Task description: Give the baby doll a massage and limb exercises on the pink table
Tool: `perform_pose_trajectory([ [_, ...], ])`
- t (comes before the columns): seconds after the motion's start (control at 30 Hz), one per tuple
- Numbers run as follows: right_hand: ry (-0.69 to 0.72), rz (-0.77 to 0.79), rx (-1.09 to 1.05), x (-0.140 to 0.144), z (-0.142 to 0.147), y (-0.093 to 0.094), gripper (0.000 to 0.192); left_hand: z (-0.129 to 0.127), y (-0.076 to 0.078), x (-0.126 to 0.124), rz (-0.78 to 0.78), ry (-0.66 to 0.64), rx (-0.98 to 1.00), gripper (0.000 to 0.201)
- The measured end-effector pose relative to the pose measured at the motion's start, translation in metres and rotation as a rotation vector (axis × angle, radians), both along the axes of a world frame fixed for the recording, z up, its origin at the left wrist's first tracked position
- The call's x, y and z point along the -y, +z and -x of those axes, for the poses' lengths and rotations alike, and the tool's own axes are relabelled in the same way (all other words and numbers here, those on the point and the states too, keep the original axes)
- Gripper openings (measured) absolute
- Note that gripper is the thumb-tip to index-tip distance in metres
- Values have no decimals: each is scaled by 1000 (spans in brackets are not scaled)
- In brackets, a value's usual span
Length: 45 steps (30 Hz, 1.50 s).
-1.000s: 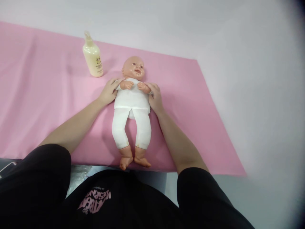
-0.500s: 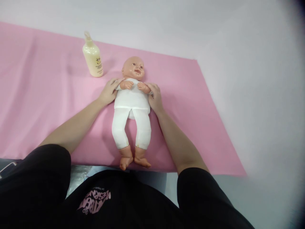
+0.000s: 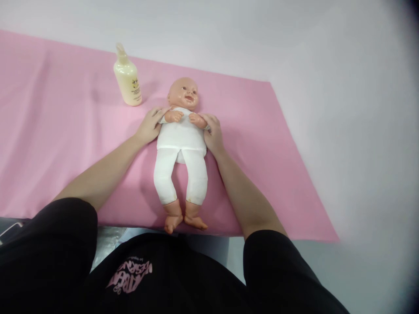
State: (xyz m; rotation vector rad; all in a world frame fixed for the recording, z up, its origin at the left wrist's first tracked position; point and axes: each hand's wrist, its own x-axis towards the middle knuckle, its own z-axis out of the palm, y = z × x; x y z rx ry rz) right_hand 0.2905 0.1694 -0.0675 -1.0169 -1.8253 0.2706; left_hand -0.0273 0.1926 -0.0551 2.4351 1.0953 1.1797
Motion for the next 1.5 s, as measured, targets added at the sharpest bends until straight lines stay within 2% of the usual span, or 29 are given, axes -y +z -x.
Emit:
perform_pose_trajectory([
  [0.3, 11, -20, -5, -1, 0, -2, 55, -1, -2, -1, 8, -1, 37, 52],
  [0.67, 5, 41, -21, 1, 2, 3, 48, -1, 2, 2, 20, -2, 30, 52],
  [0.97, -2, -23, 3, -1, 1, -1, 49, 0, -1, -1, 14, -10, 26, 53],
  [1.23, 13, 37, -23, 1, 1, 2, 51, -1, 0, 1, 8, 11, 27, 51],
  [1.5, 7, -14, -5, -1, 1, -1, 49, 0, 1, 1, 14, 6, -10, 54],
])
